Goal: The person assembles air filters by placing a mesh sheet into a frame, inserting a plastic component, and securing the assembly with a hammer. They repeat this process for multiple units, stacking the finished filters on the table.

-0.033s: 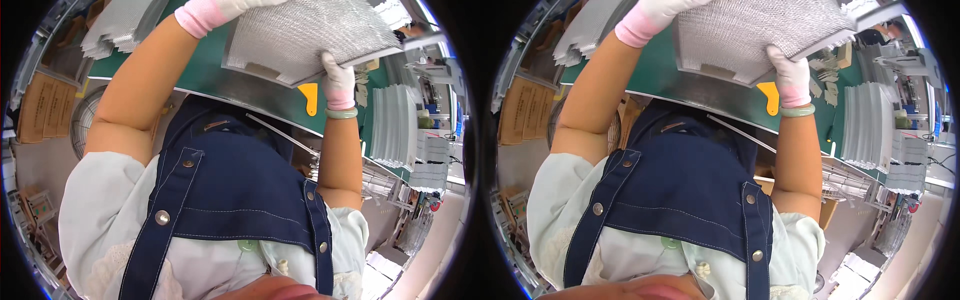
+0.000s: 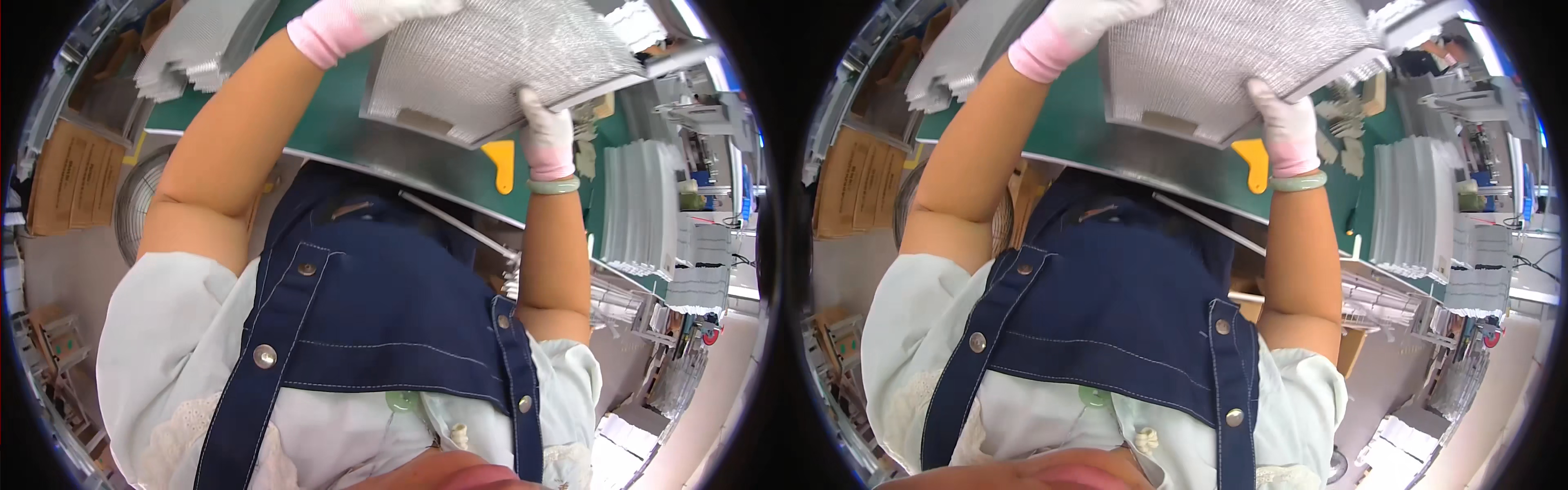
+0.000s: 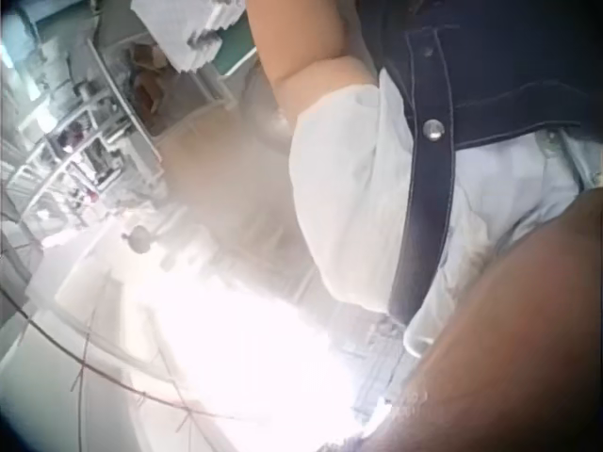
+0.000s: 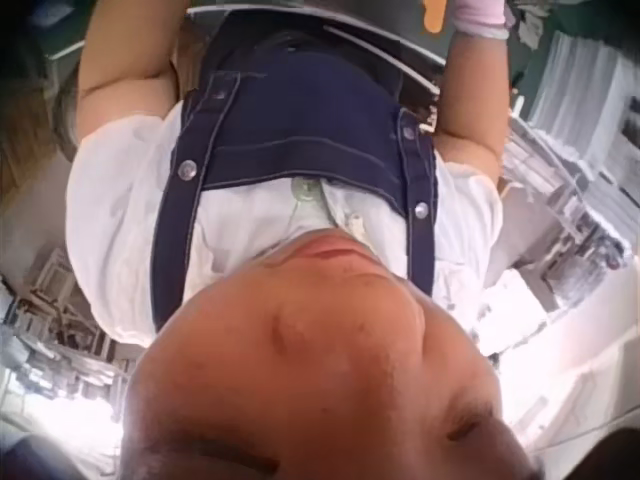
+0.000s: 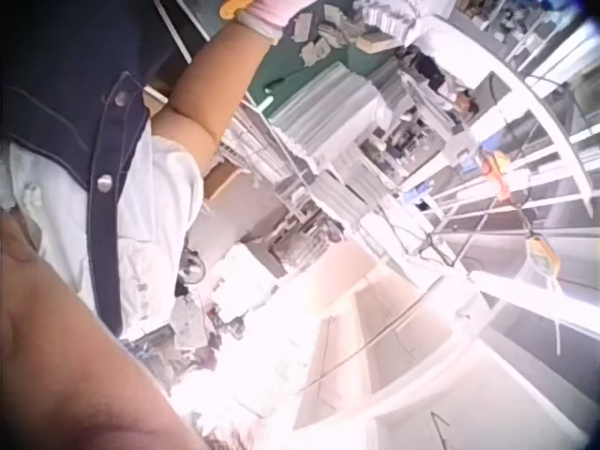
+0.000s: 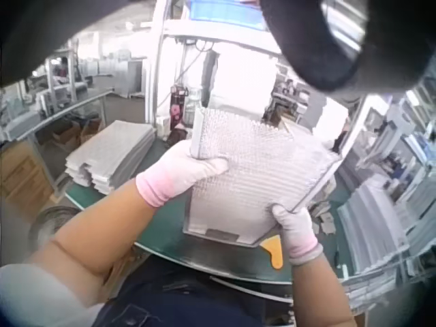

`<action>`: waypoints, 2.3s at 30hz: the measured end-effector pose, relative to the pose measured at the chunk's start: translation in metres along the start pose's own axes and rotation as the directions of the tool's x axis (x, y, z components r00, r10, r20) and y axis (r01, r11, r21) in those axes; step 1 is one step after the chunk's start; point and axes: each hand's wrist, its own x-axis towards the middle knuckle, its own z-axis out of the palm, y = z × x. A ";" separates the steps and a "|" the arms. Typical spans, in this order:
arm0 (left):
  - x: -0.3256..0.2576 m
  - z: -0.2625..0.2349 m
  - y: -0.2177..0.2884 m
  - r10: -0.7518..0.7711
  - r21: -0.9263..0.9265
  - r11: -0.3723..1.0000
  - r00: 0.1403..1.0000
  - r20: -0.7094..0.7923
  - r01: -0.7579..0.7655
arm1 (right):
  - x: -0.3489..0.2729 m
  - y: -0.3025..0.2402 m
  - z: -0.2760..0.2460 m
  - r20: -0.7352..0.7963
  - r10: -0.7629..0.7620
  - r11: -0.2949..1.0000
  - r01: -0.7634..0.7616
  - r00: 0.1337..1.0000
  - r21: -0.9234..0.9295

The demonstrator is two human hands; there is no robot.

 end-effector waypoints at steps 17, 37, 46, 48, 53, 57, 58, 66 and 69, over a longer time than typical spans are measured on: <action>0.009 0.012 0.020 -0.115 -0.203 0.973 0.993 -0.008 0.111 | 0.084 -0.061 -0.004 -0.169 -0.407 0.912 0.410 0.898 -0.016; 0.019 0.007 0.022 -0.154 -0.229 0.962 0.988 -0.012 0.147 | 0.103 -0.147 -0.011 0.343 -0.227 0.836 0.363 0.911 -0.412; 0.020 0.009 0.024 -0.128 -0.284 0.951 0.992 0.004 0.124 | 0.119 -0.154 -0.011 0.547 -0.055 0.894 0.286 0.835 -0.346; 0.021 0.007 0.026 -0.125 -0.155 0.981 0.992 -0.019 0.121 | 0.114 -0.154 -0.007 0.481 -0.052 0.867 0.279 0.875 -0.413; 0.010 0.007 0.050 -0.207 -0.189 0.960 0.978 0.010 0.205 | 0.079 -0.180 0.002 0.454 -0.188 0.642 0.459 0.871 -0.615; -0.019 0.024 0.102 -0.290 -0.157 0.943 0.956 0.043 0.293 | 0.024 -0.188 -0.002 0.338 -0.243 0.786 0.389 0.909 -0.481; -0.025 0.028 0.103 -0.319 -0.131 0.936 0.945 0.071 0.326 | 0.019 -0.195 0.000 0.358 -0.217 0.665 0.407 0.908 -0.627; -0.032 0.050 0.000 -0.389 -0.343 0.835 0.903 0.184 0.430 | 0.031 -0.102 -0.022 0.290 0.139 0.931 -0.025 0.947 -0.364; -0.024 0.056 -0.007 -0.350 -0.300 0.893 0.937 0.010 0.336 | 0.034 -0.092 -0.030 0.258 0.163 0.914 -0.047 0.952 -0.402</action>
